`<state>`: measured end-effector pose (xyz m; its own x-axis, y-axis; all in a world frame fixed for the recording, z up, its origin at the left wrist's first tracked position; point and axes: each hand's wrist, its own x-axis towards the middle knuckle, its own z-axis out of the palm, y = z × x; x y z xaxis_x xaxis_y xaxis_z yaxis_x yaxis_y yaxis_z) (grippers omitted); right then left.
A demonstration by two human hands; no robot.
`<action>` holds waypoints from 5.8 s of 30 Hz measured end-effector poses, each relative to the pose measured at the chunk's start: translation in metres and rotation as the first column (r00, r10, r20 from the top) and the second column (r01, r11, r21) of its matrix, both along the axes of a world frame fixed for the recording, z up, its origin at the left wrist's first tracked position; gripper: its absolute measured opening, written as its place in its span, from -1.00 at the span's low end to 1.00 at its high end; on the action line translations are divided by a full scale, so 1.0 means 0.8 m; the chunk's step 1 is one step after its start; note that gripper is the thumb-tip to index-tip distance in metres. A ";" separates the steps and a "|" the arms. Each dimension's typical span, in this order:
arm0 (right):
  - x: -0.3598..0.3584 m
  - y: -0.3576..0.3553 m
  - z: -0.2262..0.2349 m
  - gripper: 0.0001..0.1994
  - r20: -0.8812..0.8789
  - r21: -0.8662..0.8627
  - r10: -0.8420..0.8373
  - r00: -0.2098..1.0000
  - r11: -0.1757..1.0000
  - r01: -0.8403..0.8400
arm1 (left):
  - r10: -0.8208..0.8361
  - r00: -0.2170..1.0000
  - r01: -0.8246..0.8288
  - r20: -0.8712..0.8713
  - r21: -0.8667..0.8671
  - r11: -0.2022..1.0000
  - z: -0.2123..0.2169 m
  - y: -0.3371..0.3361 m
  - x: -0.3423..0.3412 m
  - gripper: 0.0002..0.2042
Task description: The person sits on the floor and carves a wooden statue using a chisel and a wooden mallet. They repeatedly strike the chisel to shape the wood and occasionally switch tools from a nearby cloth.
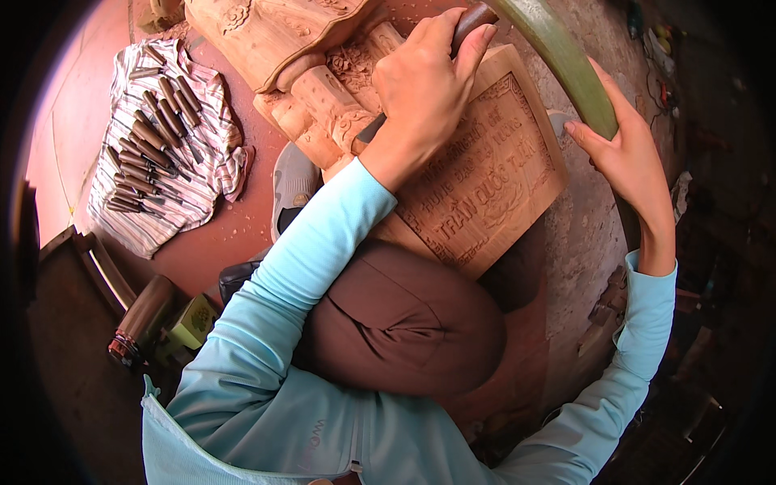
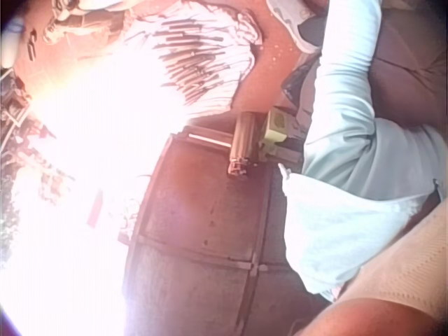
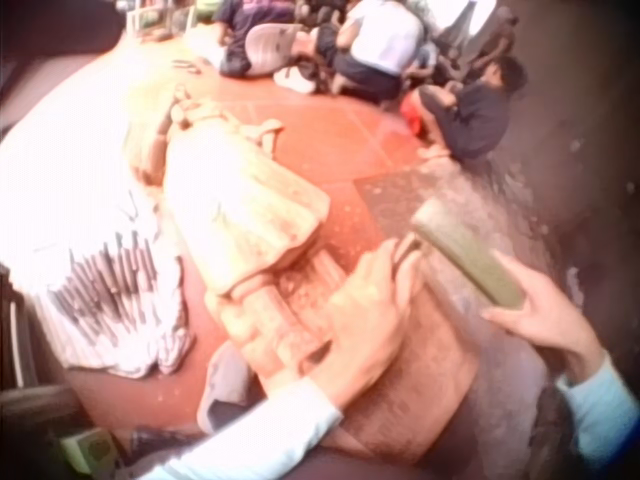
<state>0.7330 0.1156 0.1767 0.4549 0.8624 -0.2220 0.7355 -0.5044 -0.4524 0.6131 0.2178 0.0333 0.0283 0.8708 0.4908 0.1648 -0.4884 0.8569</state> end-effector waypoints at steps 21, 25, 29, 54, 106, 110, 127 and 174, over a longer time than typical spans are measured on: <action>0.002 0.034 0.008 -0.36 0.241 0.106 0.331 0.913 0.926 -0.363 | -0.031 0.998 0.033 0.048 -0.055 0.998 0.016 0.012 -0.026 -0.69; -0.028 0.039 0.025 -0.38 -0.049 -0.060 -0.096 0.994 0.994 0.093 | 0.061 0.997 -0.064 -0.041 -0.076 0.995 0.015 0.016 -0.031 -0.70; -0.012 0.036 0.010 -0.38 0.241 0.104 0.346 0.907 0.920 -0.379 | -0.031 0.983 0.073 0.180 -0.234 0.969 0.014 0.016 -0.037 -0.68; -0.047 -0.035 0.023 -0.37 0.092 0.075 -0.069 0.993 0.995 0.062 | -0.564 0.524 0.843 0.638 -0.483 0.237 0.041 0.091 -0.059 -0.76; -0.082 0.067 0.065 -0.44 0.458 0.026 0.580 0.674 0.749 -0.662 | -0.295 0.654 0.616 0.696 -0.264 0.742 0.036 0.047 -0.112 -0.67; -0.082 0.050 0.080 -0.44 0.467 -0.008 0.540 0.700 0.794 -0.608 | -0.251 0.598 0.646 0.761 -0.272 0.713 0.028 0.046 -0.097 -0.61; -0.080 0.043 0.065 -0.43 0.416 0.015 0.526 0.742 0.811 -0.584 | -0.252 0.638 0.611 0.727 -0.280 0.740 0.024 0.034 -0.117 -0.60; -0.085 0.022 0.040 -0.42 0.319 -0.005 0.479 0.818 0.864 -0.504 | -0.098 0.524 0.534 0.846 -0.236 0.812 0.025 0.045 -0.140 -0.77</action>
<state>0.6647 0.1329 0.2087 -0.0012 0.9976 -0.0692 0.9813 -0.0121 -0.1919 0.5010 0.2536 0.0530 0.1535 0.9868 0.0524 -0.7434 0.0804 0.6640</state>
